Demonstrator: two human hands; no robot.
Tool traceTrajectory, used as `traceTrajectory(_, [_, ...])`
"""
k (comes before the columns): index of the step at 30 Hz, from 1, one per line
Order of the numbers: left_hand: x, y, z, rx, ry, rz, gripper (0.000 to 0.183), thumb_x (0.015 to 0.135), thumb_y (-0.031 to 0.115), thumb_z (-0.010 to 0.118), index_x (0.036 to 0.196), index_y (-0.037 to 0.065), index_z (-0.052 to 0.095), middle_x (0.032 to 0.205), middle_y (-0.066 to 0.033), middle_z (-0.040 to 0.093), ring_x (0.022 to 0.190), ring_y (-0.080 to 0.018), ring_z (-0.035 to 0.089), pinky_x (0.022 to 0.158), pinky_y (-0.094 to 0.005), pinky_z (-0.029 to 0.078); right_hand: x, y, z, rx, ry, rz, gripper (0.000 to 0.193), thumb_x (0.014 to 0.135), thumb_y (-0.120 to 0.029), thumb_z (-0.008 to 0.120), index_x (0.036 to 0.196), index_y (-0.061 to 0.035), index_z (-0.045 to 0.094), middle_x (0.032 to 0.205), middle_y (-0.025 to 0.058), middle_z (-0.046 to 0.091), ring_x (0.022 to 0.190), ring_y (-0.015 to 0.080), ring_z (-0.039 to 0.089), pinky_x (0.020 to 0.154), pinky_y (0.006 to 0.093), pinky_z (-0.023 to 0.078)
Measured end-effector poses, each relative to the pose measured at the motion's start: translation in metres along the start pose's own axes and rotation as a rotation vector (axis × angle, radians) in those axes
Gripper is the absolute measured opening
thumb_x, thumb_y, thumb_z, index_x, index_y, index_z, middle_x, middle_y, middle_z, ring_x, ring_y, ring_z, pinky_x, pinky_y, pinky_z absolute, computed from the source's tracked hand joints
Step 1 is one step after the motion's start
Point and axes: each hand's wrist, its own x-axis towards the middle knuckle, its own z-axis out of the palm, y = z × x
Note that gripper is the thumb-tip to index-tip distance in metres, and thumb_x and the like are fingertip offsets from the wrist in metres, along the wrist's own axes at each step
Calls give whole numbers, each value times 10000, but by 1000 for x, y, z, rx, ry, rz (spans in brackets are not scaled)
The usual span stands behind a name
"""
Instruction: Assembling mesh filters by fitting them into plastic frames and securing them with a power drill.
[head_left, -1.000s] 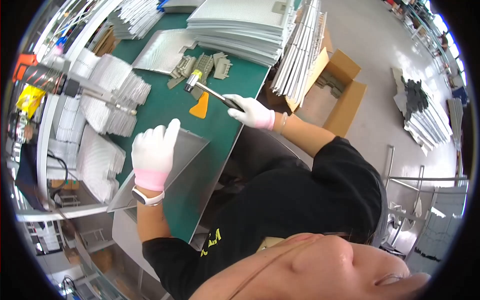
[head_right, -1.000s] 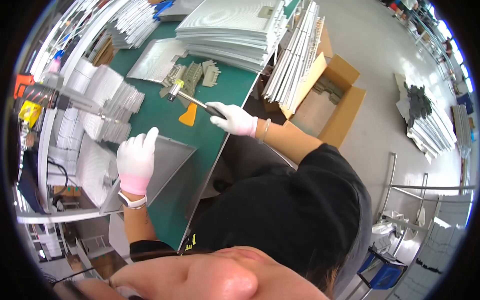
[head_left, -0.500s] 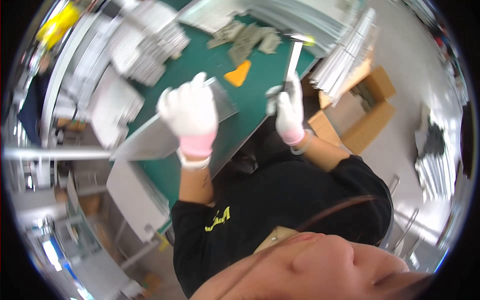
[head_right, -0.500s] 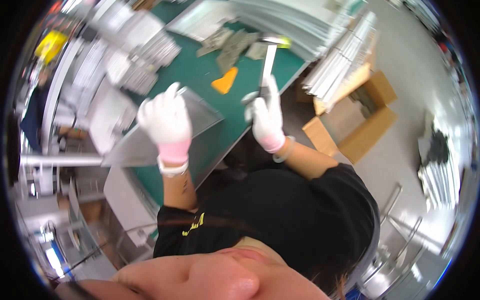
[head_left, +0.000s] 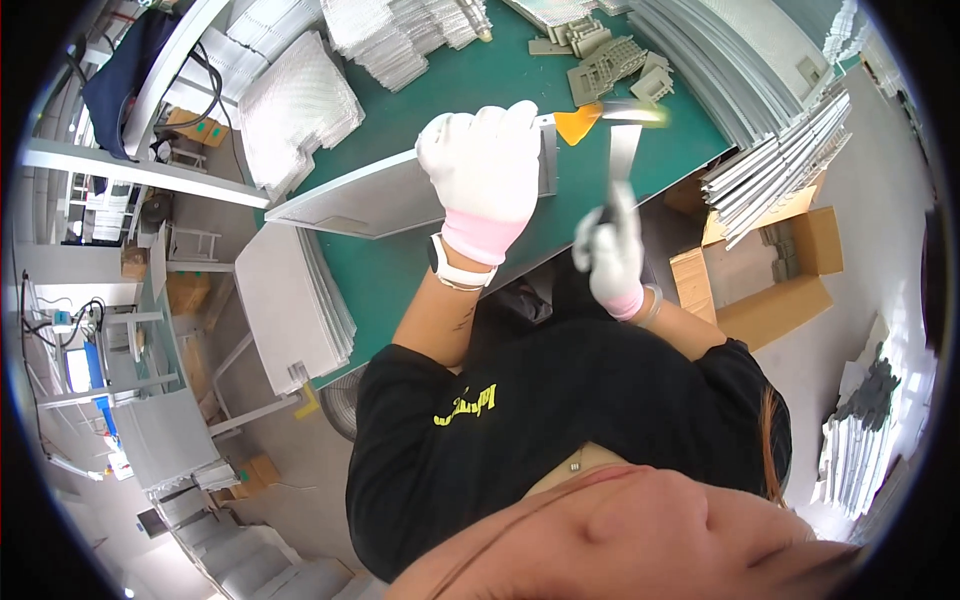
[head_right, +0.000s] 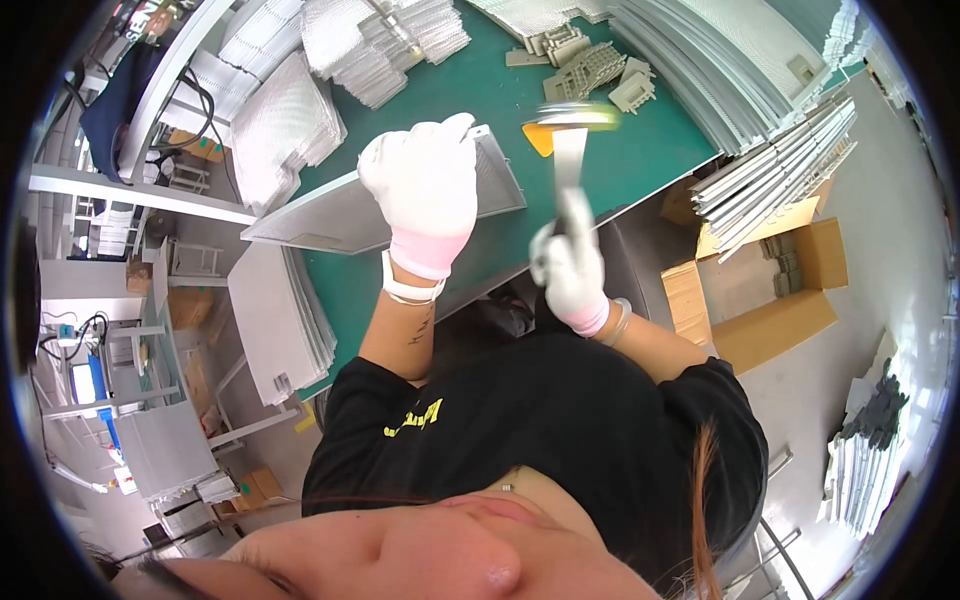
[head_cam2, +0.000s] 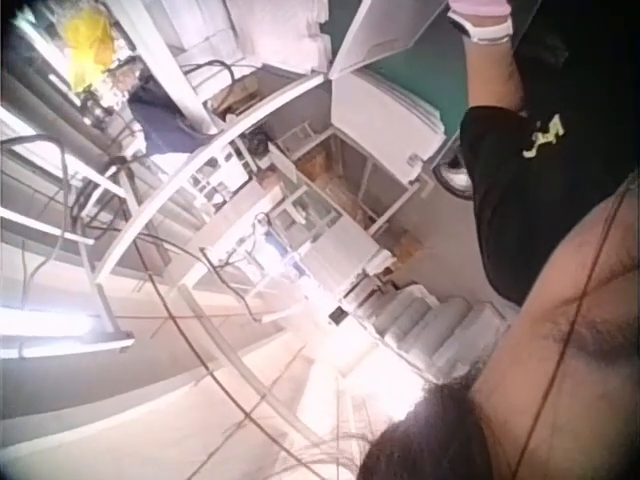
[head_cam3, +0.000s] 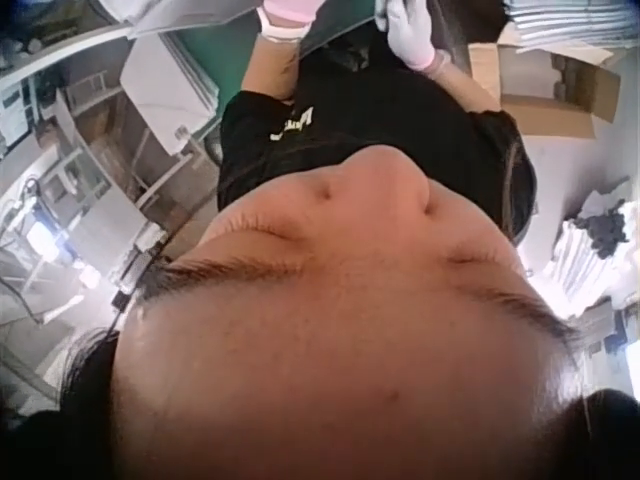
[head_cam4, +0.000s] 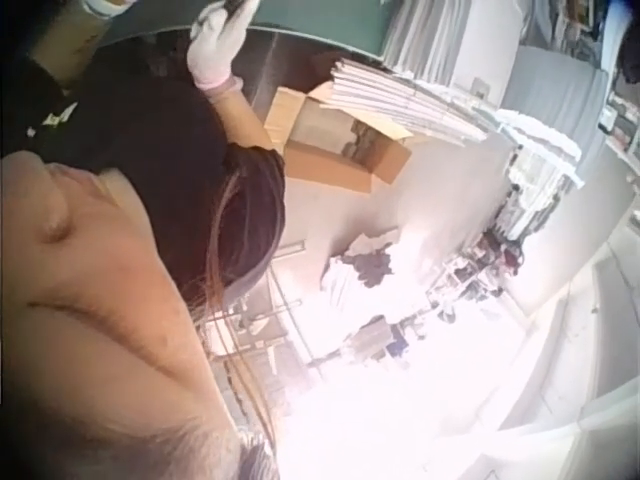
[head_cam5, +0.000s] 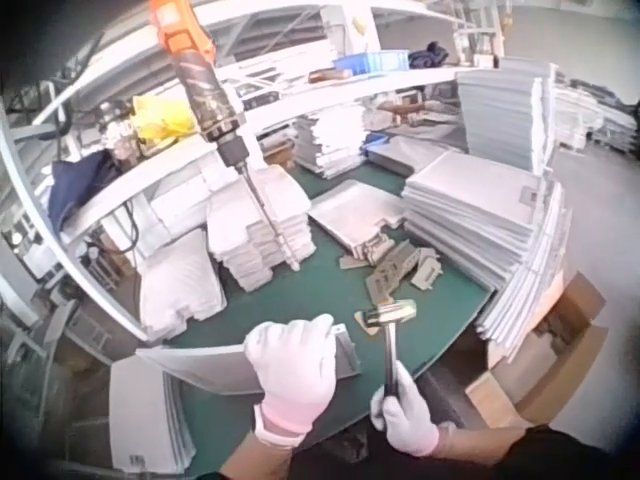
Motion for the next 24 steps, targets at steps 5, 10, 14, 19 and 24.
traceTrajectory(5, [-1,-3,1,-48,42,10,198,828,280,662,976,151,684,769,-4,540,728,-214,537,811,-403,419,9,2,-17,-130,-30,-114,611,1060,-179,428,1604,-72,171,790,24,526,540,64,405,498,190,375])
traceTrajectory(10, [-1,1,4,-154,169,-20,331,691,394,816,846,150,653,699,-4,555,651,-244,536,670,-397,395,53,-59,-59,-446,-128,-64,597,1046,-207,486,1581,-54,272,814,22,561,574,53,437,527,188,391])
traceTrajectory(14, [-8,6,23,-182,267,-72,246,720,359,760,815,169,635,677,-3,473,649,-226,494,713,-403,383,92,-158,-76,-1065,-456,-378,598,1015,-243,550,1534,-1,376,901,90,655,678,139,570,686,269,505])
traceTrajectory(19, [-3,8,27,-166,392,-129,336,659,294,740,951,136,693,642,3,486,602,-206,471,703,-387,367,108,-234,-59,-1146,-518,-616,580,1044,-154,487,1558,32,292,872,102,612,702,126,545,639,262,472])
traceTrajectory(24, [-3,9,31,-169,397,-156,491,658,295,739,1100,87,685,637,10,493,603,-195,470,713,-380,362,102,-213,-41,-1738,-905,-325,537,877,-7,620,1408,-14,546,1080,199,685,760,320,667,709,355,550])
